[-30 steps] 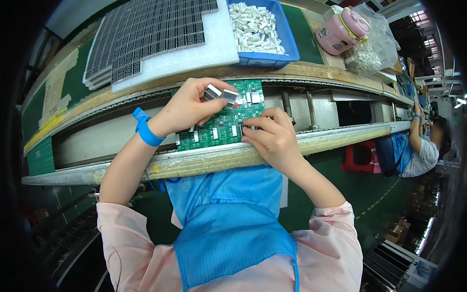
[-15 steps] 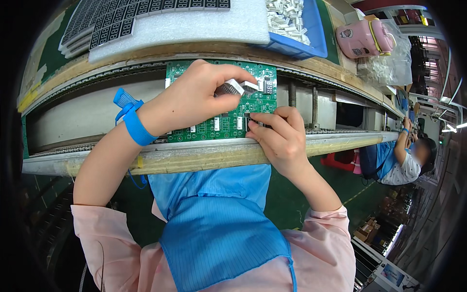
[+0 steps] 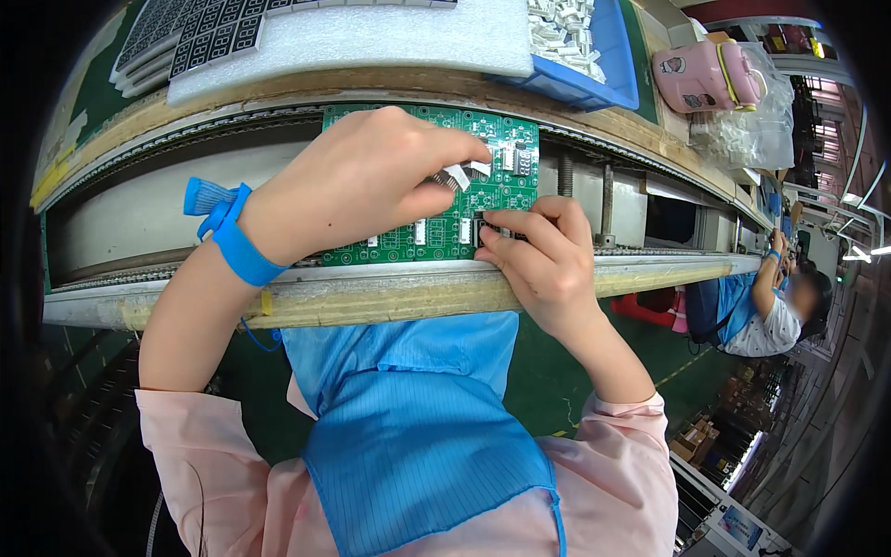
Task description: The person assembles electronic circuit boards by hand at a factory workstation. They pick small white plastic components from a blue tray and insert them into specific slots on the green PCBs. The person works on multiple boards sequentially, moving them along the assembly line after completion.
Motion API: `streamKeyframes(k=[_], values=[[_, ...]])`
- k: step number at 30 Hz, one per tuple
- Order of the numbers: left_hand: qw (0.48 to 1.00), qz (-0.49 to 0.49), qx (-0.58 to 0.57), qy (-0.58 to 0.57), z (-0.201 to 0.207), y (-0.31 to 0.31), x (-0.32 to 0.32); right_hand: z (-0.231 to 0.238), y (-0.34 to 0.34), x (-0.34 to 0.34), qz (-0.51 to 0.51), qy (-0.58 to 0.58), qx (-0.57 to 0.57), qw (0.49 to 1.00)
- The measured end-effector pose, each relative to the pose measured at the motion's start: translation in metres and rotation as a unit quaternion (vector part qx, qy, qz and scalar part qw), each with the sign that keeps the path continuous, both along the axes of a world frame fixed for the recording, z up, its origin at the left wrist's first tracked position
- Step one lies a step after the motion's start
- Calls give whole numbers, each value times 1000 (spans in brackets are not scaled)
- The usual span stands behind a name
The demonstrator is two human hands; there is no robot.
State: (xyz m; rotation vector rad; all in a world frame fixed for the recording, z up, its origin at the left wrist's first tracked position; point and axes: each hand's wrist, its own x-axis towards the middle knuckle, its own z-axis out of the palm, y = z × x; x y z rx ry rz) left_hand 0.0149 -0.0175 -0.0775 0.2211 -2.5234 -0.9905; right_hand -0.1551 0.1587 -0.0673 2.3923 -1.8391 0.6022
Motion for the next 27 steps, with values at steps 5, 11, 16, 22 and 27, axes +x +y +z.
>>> streamKeyframes(k=[5,11,16,22,27], values=[[998,-6,-43,-43,2,-1,5,-1,1,0,-6,-13,3,1000],[998,-13,-60,-29,0,-1,7,-3,1,4,-6,-4,-7,1000],[997,-18,-65,-22,0,0,7,-1,2,4,-8,12,19,1000],[996,-9,-84,-33,1,2,9,24,-8,12,-32,-52,101,993],[993,-3,-107,-50,4,4,10,17,-3,0,-73,-254,81,961]])
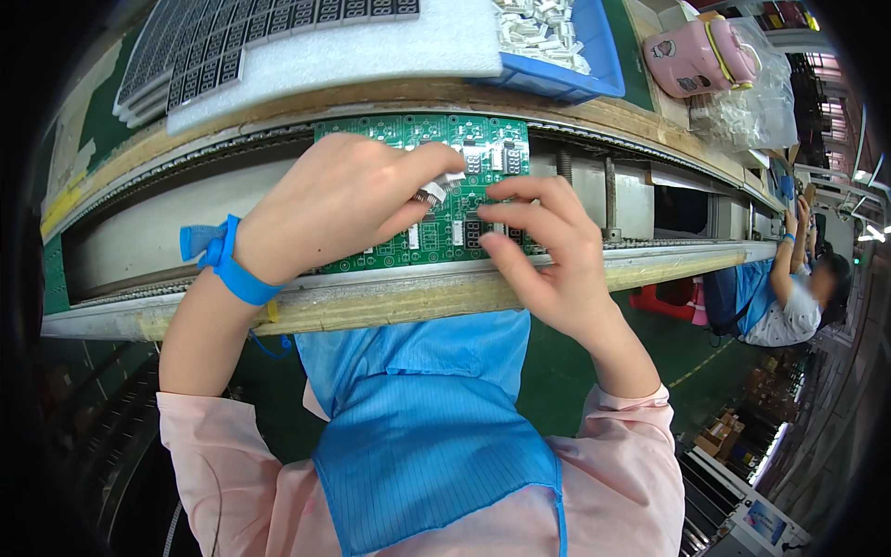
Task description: The person assembles electronic circuit boards by hand at a factory workstation. They pick small white plastic components from a blue tray and insert them into specific slots on the green PCBs. The person works on multiple boards sequentially, moving them along the assembly line after completion.
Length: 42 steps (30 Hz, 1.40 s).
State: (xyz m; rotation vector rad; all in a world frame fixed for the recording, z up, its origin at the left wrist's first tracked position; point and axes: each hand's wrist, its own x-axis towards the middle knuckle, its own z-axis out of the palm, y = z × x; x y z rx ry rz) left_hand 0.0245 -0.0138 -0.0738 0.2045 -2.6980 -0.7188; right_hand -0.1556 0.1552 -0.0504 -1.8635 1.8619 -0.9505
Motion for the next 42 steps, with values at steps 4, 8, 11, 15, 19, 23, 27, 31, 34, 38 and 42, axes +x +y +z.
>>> streamKeyframes(k=[4,8,11,15,19,23,27,31,34,38,42], values=[[997,5,-81,12,0,6,-3,-3,-10,-7,-20,63,-60,996],[995,-15,-97,31,-1,8,-2,-9,-13,-6,-8,51,-47,998],[997,-20,-70,30,10,6,-1,-11,-6,-8,-21,43,-53,997],[999,10,-43,-13,23,10,-4,-16,6,-10,-50,13,-67,996],[998,-1,-46,-42,24,12,-6,-22,14,-12,-75,2,-92,993],[998,-12,-60,-16,28,10,-7,-30,22,-18,-104,-35,-108,988],[997,-13,-70,15,30,18,-11,-30,25,-23,-164,-109,-90,976],[990,-23,-133,-33,35,45,-24,-30,16,-31,-232,-170,8,958],[987,-17,-155,-50,31,53,-29,-35,9,-28,-209,-182,33,960],[987,-19,-157,-33,20,56,-28,-35,7,-26,-198,-186,63,960],[985,8,-163,-52,22,64,-28,-30,7,-30,-182,-225,91,953]])
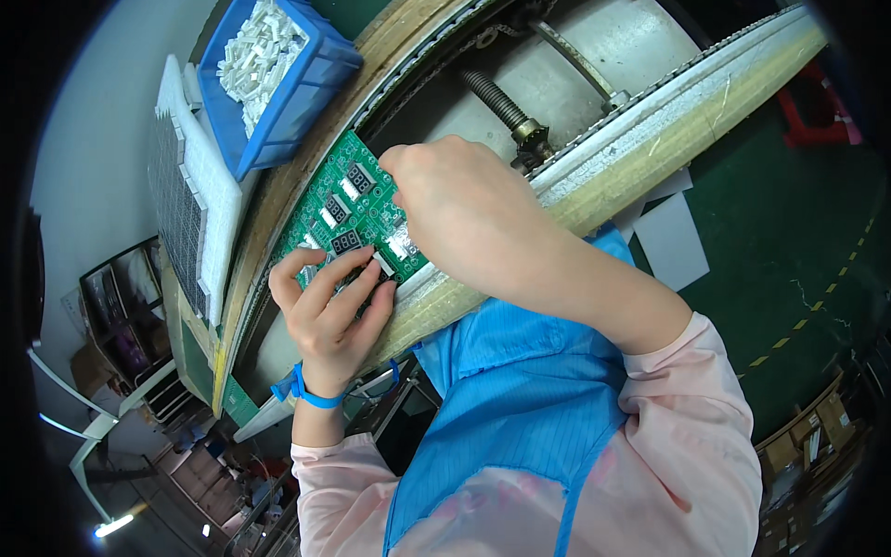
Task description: The person assembles electronic circuit boards by hand at a factory workstation. They pick small white plastic components from a blue tray and insert them into specific slots on the green PCBs. The person works on multiple boards sequentially, moving them along the assembly line after completion.
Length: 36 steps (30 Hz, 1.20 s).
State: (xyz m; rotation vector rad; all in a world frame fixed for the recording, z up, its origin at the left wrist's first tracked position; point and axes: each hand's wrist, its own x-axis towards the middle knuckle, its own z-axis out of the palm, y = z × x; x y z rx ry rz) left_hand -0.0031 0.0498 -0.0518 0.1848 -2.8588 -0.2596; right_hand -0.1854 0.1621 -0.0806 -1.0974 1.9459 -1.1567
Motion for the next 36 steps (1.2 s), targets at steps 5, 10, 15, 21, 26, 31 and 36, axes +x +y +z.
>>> streamKeyframes(k=[5,10,15,21,26,31,36], values=[[999,49,7,-24,-2,10,3,0,2,2,-8,6,8,1000],[998,53,24,-39,-1,11,-1,-2,1,3,-15,12,49,999],[995,64,18,-81,9,18,-5,-3,3,4,-25,2,3,1000],[988,62,-32,-138,18,25,-14,-5,4,2,-13,-10,8,1000],[980,57,-19,-191,35,23,-8,-6,1,1,-8,5,24,1000],[988,107,18,-107,30,-7,11,-5,10,-14,-38,105,-9,994],[990,120,59,-42,22,-23,11,23,9,-20,8,256,-7,967]])
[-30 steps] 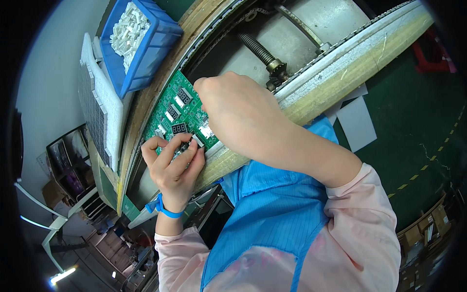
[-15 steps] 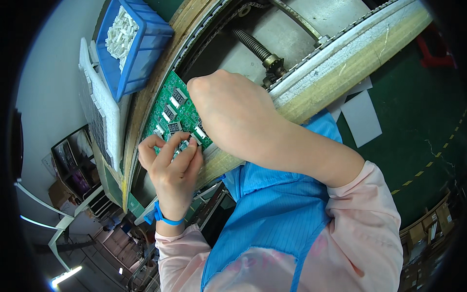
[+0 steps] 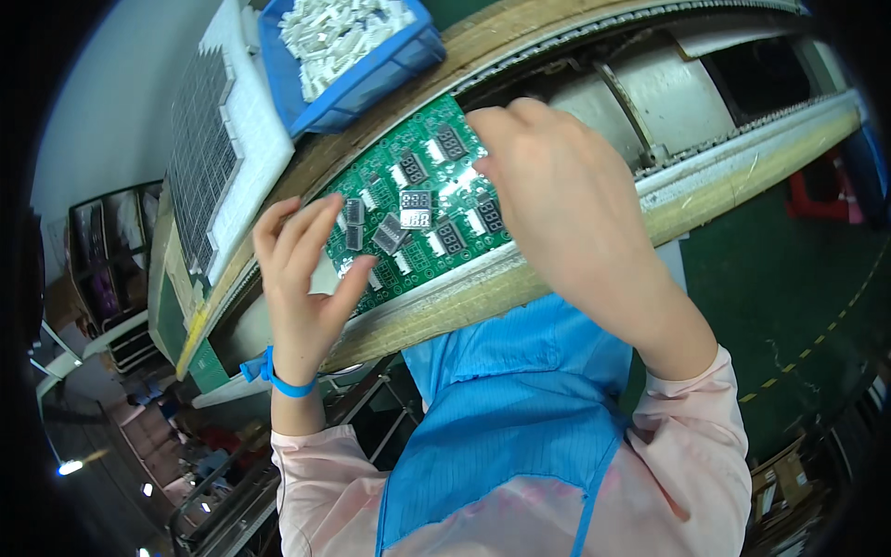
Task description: The person assembles electronic circuit boards by hand at a factory workstation. They pick small white plastic components from a blue tray and insert them into specific slots on the green PCBs. The person works on multiple boards sequentially, moving them along the assembly line after completion.
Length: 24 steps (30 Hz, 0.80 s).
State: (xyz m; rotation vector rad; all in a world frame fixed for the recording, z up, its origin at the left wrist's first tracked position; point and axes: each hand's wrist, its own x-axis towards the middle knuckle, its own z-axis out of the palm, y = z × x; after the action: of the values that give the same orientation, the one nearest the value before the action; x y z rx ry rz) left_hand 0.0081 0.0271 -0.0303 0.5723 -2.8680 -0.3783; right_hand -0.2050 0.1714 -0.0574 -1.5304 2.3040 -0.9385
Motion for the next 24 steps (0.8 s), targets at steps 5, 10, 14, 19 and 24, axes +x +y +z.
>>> streamKeyframes(k=[5,10,14,19,24], values=[[998,-20,46,40,-11,-2,-16,-2,-25,1,254,82,-105,958],[992,-16,93,79,-15,-10,-14,-4,-41,-2,315,89,-65,943],[983,-32,129,130,-18,-13,-10,-1,-46,-4,321,48,-94,941],[963,-84,122,223,-31,-16,-4,5,-47,5,314,-43,-140,938],[956,-96,121,251,-26,-17,0,14,-48,12,333,-15,-139,933]])
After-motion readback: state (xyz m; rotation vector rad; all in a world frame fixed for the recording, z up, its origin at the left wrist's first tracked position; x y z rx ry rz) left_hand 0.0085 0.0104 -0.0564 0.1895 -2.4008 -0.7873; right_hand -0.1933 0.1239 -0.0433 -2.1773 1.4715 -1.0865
